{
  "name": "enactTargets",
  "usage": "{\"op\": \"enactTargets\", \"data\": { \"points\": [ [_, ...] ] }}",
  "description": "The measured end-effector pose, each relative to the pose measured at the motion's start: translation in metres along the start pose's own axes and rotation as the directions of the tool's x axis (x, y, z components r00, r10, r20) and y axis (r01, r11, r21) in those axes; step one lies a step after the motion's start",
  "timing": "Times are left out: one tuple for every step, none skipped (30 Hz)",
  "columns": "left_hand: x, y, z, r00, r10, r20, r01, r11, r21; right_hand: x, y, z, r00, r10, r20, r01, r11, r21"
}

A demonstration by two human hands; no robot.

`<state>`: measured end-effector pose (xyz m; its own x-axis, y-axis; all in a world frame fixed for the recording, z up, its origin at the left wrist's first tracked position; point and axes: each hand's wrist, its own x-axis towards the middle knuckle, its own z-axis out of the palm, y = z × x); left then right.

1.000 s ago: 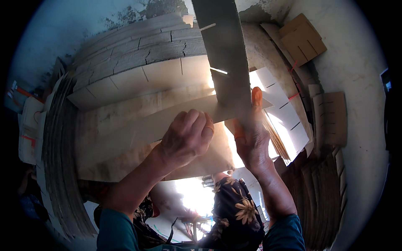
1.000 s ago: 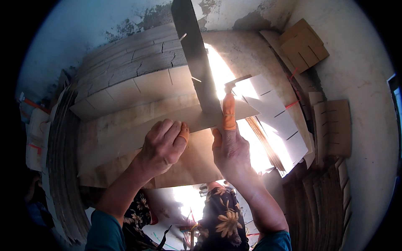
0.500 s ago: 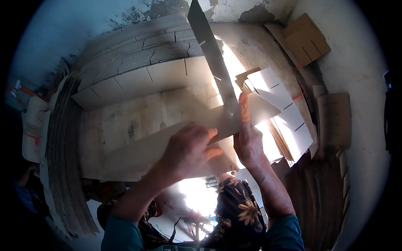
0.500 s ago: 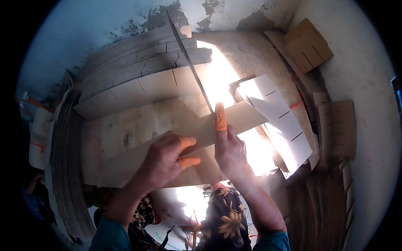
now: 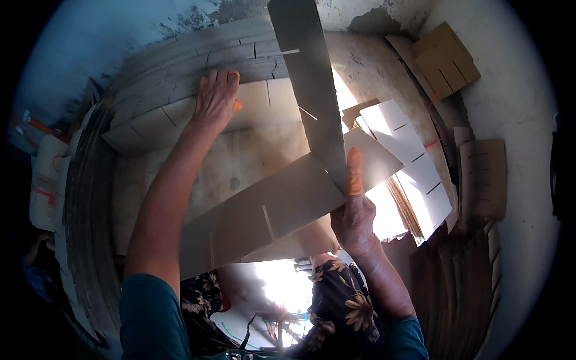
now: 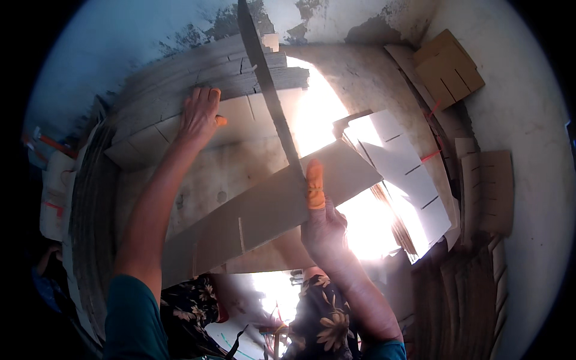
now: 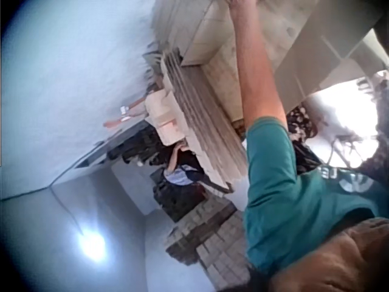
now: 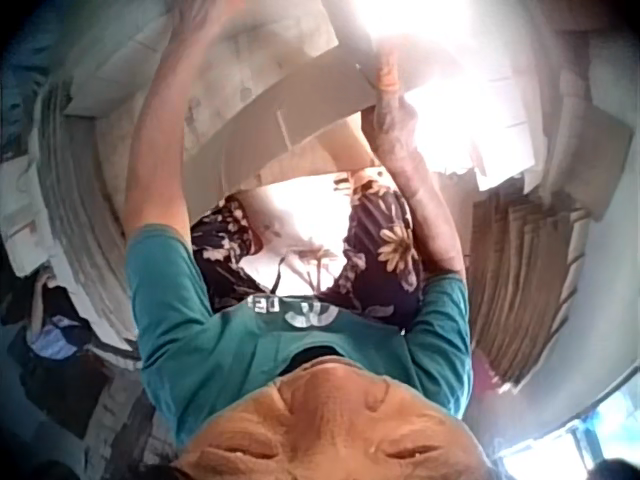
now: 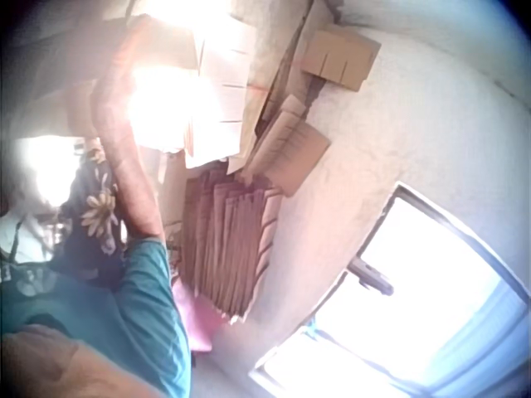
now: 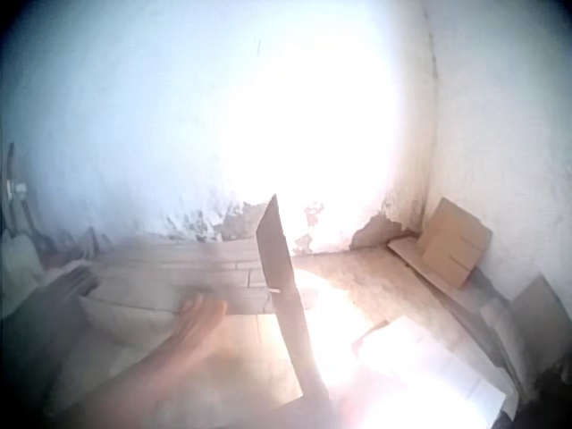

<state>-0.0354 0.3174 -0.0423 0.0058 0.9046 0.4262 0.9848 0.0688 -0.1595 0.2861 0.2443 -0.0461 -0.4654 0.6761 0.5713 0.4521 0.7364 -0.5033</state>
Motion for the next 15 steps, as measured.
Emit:
{"op": "enactTargets", "data": {
  "points": [
    [0.0,-0.004,0.005,0.999,0.036,-0.029,-0.037,0.999,-0.028,-0.002,0.0,0.001,0.999,0.027,0.029,-0.028,0.999,0.024],
    [-0.001,-0.009,0.009,0.996,0.069,-0.059,-0.072,0.996,-0.054,-0.005,0.001,0.002,0.998,0.038,0.05,-0.041,0.997,0.065],
    [0.0,-0.011,0.007,0.99,0.105,-0.091,-0.112,0.991,-0.073,-0.007,0.004,0.003,0.997,0.048,0.066,-0.055,0.993,0.108],
    [-0.001,-0.011,0.004,0.984,0.129,-0.119,-0.141,0.986,-0.094,-0.008,0.004,0.004,0.995,0.055,0.082,-0.067,0.986,0.153],
    [-0.004,-0.01,0.001,0.977,0.152,-0.147,-0.17,0.979,-0.113,-0.006,0.003,0.004,0.999,0.007,0.037,-0.011,0.994,0.109],
    [-0.006,-0.007,-0.003,0.969,0.175,-0.177,-0.2,0.971,-0.134,0.0,0.001,0.004,0.999,-0.042,-0.005,0.042,0.997,0.061],
    [-0.009,-0.003,-0.004,0.962,0.181,-0.206,-0.218,0.96,-0.174,0.001,0.0,0.004,0.998,-0.067,-0.02,0.067,0.997,0.027],
    [-0.013,0.002,-0.006,0.954,0.185,-0.235,-0.236,0.948,-0.212,0.002,0.0,0.004,0.995,-0.091,-0.035,0.091,0.996,-0.006],
    [-0.017,0.005,-0.009,0.946,0.187,-0.265,-0.254,0.935,-0.247,0.001,0.0,0.005,0.996,-0.091,-0.025,0.091,0.996,-0.02],
    [-0.02,0.009,-0.013,0.944,0.199,-0.261,-0.27,0.924,-0.272,-0.001,0.001,0.006,0.996,-0.091,-0.015,0.09,0.995,-0.034],
    [-0.022,0.014,-0.016,0.943,0.212,-0.258,-0.286,0.911,-0.296,-0.002,0.001,0.006,0.996,-0.083,0.011,0.083,0.996,-0.019],
    [-0.024,0.019,-0.02,0.94,0.225,-0.257,-0.303,0.897,-0.322,-0.004,0.003,0.005,0.997,-0.075,0.036,0.075,0.997,-0.008],
    [-0.024,0.024,-0.023,0.935,0.237,-0.265,-0.316,0.896,-0.313,-0.004,0.004,0.004,0.996,-0.066,0.061,0.066,0.998,0.003],
    [-0.025,0.029,-0.028,0.93,0.249,-0.272,-0.328,0.894,-0.304,-0.003,0.002,0.003,0.997,-0.063,0.054,0.064,0.998,-0.015],
    [-0.025,0.034,-0.033,0.925,0.261,-0.277,-0.34,0.893,-0.295,-0.001,-0.002,0.001,0.997,-0.058,0.048,0.06,0.998,-0.032]
  ]
}}
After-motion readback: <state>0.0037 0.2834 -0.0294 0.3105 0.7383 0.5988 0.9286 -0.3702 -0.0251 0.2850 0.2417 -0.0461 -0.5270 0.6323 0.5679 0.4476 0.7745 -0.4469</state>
